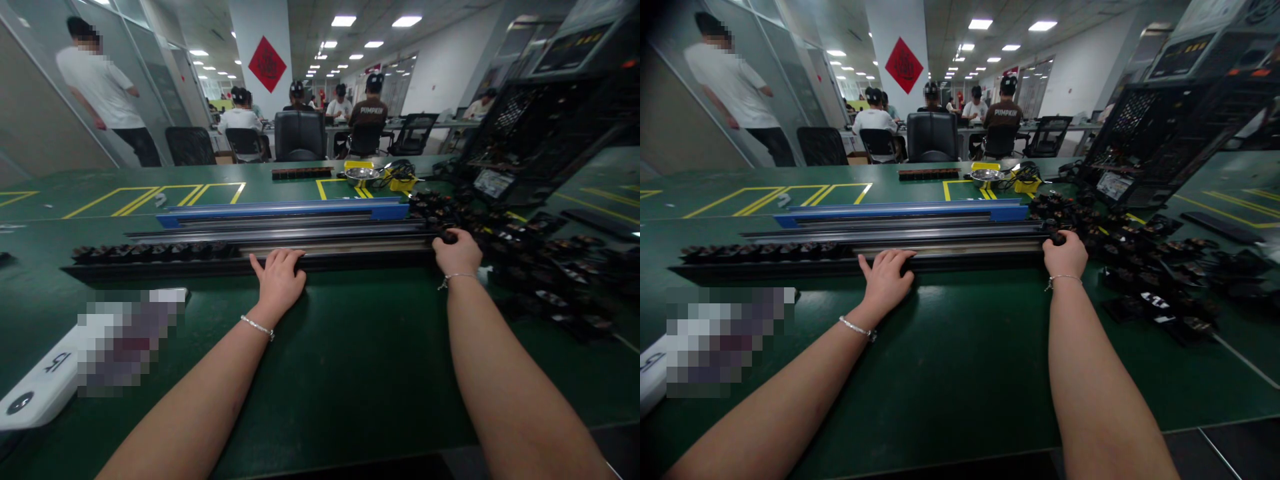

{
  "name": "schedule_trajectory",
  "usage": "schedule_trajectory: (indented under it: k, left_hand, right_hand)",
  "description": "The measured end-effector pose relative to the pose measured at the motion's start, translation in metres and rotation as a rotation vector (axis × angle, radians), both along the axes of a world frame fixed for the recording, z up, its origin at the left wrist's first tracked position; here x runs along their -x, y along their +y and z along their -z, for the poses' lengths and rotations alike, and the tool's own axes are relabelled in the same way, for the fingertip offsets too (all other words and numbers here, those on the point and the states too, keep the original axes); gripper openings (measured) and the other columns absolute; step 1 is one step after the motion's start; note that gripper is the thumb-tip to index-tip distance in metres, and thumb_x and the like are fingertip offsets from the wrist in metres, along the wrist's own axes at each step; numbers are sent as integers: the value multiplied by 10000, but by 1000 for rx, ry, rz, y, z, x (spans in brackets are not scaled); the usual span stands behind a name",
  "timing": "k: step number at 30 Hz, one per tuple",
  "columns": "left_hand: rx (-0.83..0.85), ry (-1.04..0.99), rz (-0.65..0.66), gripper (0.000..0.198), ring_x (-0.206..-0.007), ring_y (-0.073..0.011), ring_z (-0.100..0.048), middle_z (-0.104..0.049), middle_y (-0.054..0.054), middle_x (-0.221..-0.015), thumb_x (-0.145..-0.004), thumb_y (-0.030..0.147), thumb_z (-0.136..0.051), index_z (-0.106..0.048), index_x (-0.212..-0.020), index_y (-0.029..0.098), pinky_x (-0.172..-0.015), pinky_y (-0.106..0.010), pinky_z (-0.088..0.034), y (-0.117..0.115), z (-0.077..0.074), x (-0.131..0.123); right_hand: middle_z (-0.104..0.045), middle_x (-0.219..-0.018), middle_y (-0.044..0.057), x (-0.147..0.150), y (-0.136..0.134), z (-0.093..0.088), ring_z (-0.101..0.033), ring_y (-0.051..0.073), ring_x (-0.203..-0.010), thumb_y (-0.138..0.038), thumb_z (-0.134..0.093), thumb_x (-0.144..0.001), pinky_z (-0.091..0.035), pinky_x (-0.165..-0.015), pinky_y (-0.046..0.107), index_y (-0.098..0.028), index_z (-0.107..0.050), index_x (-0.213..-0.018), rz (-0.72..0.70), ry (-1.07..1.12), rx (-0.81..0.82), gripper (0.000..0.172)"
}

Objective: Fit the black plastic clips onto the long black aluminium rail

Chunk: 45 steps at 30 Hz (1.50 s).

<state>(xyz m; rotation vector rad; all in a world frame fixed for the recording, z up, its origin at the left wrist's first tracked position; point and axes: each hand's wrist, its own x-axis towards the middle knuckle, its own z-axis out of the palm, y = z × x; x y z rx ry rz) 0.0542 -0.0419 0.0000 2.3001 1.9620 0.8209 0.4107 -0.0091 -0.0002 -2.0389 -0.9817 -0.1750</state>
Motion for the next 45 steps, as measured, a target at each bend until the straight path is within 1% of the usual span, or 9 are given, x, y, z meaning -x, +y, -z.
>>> schedule_trajectory:
  k: [7, 10, 15, 18, 23, 26, 31, 38, 45]
  left_hand:
    - [-14, -5, 13, 401, -1224, -257, -433, -619, -20, -1181, -776, 226, -453, -578, -1141, 334, -1083, -660, 49, 1, 1, 1]
    - [-18, -3, 15, 401, -1222, -256, -433, -619, -19, -1183, -772, 224, -457, -577, -1139, 331, -1080, -666, 46, 1, 1, 1]
    - [-3, 7, 4, 402, -1241, -253, -417, -612, -22, -1202, -776, 226, -459, -571, -1148, 329, -1088, -654, 46, 0, 1, 1]
    - [-13, 3, 15, 398, -1233, -258, -425, -616, -17, -1190, -774, 230, -461, -571, -1143, 333, -1082, -666, 38, 1, 1, 1]
    - [-6, -1, 6, 396, -1231, -257, -426, -618, -20, -1188, -775, 220, -463, -577, -1140, 323, -1077, -671, 39, 1, 0, 0]
    - [-2, 3, -4, 394, -1234, -249, -422, -618, -22, -1192, -780, 217, -463, -576, -1143, 322, -1082, -663, 42, 0, -1, 0]
    - [1, 10, -4, 395, -1235, -249, -420, -618, -22, -1193, -782, 218, -467, -574, -1146, 327, -1086, -658, 41, 0, 0, 0]
    - [-27, 3, 2, 390, -1221, -254, -437, -625, -13, -1170, -774, 218, -471, -577, -1132, 329, -1077, -674, 27, 2, 3, 1]
    - [-1, 12, -5, 396, -1232, -250, -426, -618, -20, -1190, -777, 211, -475, -574, -1143, 327, -1085, -656, 43, 1, 1, 0]
  right_hand:
    - [-647, -1006, 136, -2, -3, -6, -587, 301, -963, -303, -542, -679, -428, -901, 420, -167, -632, -1071, 32, 35, 54, 424]
    - [-628, -1064, 159, -2, -6, -9, -565, 296, -986, -319, -534, -707, -407, -907, 388, -154, -619, -1125, 22, 56, 88, 457]
    - [-621, -1091, 172, -1, -8, -13, -549, 287, -995, -314, -531, -739, -389, -919, 372, -133, -613, -1171, 6, 58, 115, 475]
    - [-628, -1104, 169, 1, -9, -14, -558, 285, -1009, -310, -546, -742, -395, -931, 367, -130, -617, -1186, 10, 59, 119, 484]
    - [-651, -1093, 135, 3, -7, -14, -580, 264, -1015, -288, -578, -733, -417, -930, 358, -153, -627, -1187, 85, 56, 122, 477]
    - [-651, -1102, 143, -1, -6, -14, -582, 260, -1018, -286, -583, -739, -416, -934, 357, -145, -620, -1199, 95, 58, 128, 483]
    - [-653, -1096, 145, -10, -5, -12, -584, 243, -1002, -286, -603, -737, -413, -927, 337, -144, -619, -1197, 110, 96, 99, 482]
    - [-645, -1093, 138, -14, -5, -10, -568, 222, -967, -294, -623, -716, -401, -916, 323, -135, -625, -1184, 117, 119, 55, 495]
    - [-649, -1099, 135, -20, -4, -8, -576, 210, -971, -270, -639, -722, -392, -936, 308, -136, -626, -1195, 143, 136, 33, 492]
